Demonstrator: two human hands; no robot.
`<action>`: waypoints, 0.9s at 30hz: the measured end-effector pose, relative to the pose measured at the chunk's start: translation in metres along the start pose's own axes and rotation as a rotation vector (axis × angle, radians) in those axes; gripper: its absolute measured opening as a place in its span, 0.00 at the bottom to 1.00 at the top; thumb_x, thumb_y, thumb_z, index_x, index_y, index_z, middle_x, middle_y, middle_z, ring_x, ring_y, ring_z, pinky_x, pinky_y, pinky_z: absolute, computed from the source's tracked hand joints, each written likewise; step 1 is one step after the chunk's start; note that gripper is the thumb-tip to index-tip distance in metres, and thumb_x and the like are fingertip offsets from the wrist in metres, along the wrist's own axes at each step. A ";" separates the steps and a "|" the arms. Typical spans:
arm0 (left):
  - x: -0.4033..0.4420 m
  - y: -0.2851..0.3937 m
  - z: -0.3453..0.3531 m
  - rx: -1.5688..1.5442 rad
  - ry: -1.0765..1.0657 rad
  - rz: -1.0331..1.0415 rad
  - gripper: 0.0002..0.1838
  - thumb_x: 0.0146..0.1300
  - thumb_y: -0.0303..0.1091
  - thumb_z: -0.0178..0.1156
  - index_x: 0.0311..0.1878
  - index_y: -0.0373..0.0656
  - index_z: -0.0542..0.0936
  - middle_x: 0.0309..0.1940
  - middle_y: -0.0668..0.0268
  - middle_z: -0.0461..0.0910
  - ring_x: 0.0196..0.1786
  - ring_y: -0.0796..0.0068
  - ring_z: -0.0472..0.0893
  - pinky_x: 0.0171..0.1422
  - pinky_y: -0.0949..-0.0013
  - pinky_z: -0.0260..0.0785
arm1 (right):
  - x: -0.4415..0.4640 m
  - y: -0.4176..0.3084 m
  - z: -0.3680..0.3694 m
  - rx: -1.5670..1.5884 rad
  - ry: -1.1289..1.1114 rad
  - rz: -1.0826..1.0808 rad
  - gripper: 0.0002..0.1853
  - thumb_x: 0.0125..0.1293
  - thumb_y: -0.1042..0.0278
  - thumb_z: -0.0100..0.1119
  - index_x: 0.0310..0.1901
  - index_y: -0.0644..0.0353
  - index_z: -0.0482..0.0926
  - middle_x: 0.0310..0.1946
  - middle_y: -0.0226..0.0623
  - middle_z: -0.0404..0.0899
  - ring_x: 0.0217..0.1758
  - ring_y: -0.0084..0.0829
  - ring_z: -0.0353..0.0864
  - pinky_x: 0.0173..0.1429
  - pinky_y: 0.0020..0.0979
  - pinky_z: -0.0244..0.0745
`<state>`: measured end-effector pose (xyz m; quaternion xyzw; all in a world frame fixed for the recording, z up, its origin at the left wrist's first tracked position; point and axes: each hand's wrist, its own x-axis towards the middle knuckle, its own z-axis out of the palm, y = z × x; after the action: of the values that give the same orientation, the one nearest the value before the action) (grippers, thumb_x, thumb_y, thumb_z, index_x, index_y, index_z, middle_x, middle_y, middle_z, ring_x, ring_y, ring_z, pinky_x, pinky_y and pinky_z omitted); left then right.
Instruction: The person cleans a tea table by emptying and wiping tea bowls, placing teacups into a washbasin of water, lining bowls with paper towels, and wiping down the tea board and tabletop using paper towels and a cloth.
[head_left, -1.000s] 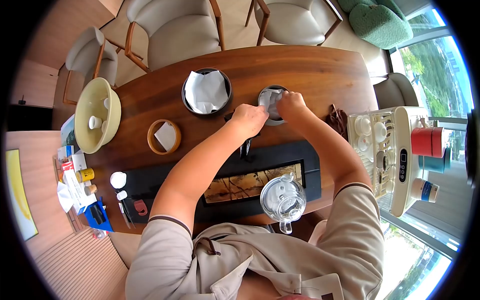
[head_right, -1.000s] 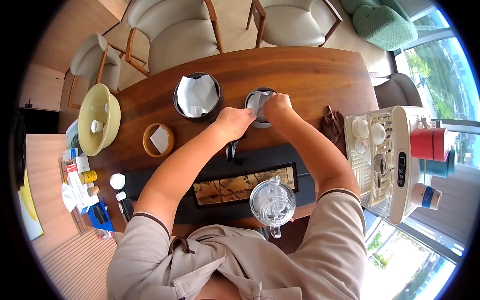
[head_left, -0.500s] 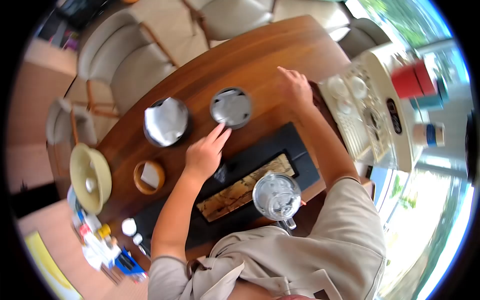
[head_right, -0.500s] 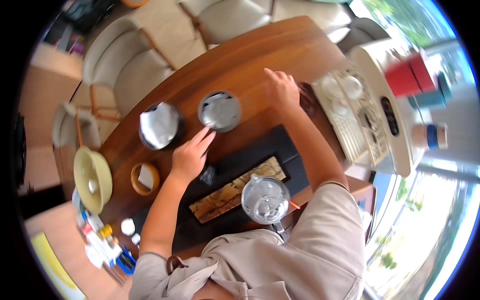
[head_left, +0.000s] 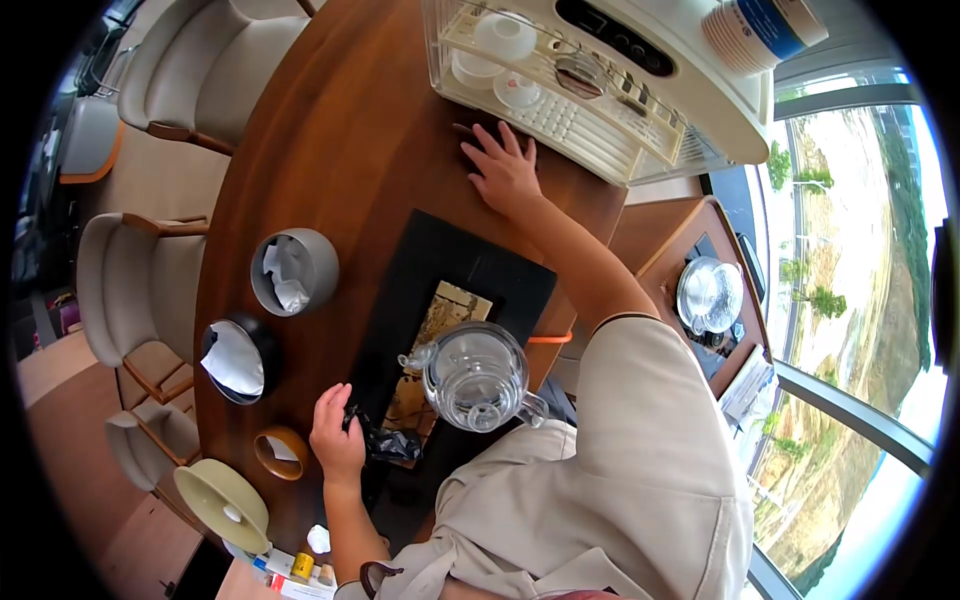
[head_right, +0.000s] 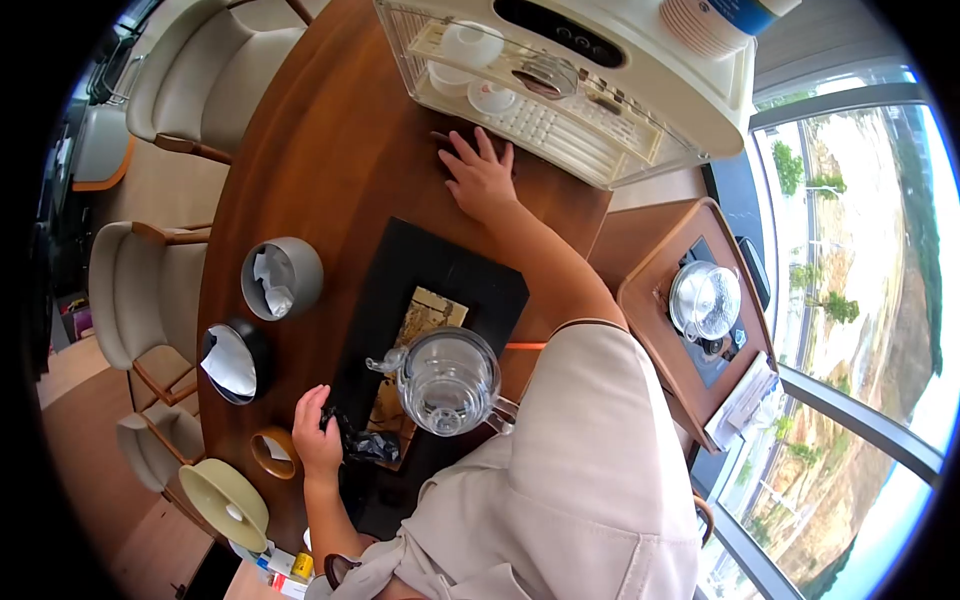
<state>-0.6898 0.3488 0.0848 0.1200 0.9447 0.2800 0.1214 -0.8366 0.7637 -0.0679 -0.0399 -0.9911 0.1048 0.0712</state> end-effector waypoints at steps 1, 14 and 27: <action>-0.003 0.003 0.001 0.005 0.003 0.002 0.27 0.46 0.16 0.58 0.54 0.42 0.80 0.54 0.56 0.79 0.56 0.54 0.79 0.60 0.61 0.72 | -0.019 0.010 -0.002 0.039 -0.003 0.028 0.28 0.61 0.57 0.64 0.64 0.38 0.72 0.73 0.24 0.59 0.77 0.43 0.52 0.69 0.67 0.54; -0.066 0.061 0.044 -0.631 -0.709 -0.202 0.31 0.49 0.19 0.62 0.61 0.44 0.78 0.34 0.67 0.80 0.39 0.77 0.79 0.49 0.72 0.71 | -0.085 -0.010 -0.089 0.732 -0.091 -0.330 0.24 0.62 0.69 0.61 0.61 0.52 0.76 0.65 0.43 0.68 0.67 0.47 0.68 0.69 0.39 0.65; -0.076 0.147 0.127 -1.695 -1.011 -0.633 0.25 0.71 0.37 0.51 0.69 0.56 0.63 0.48 0.61 0.81 0.48 0.77 0.78 0.54 0.72 0.71 | -0.183 -0.001 -0.076 0.245 -0.154 -0.506 0.23 0.52 0.64 0.67 0.53 0.44 0.81 0.62 0.29 0.72 0.68 0.41 0.66 0.66 0.47 0.64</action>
<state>-0.5574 0.5103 0.0757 -0.1550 0.2648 0.7250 0.6167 -0.6442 0.7612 -0.0181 0.2255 -0.9521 0.2051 0.0237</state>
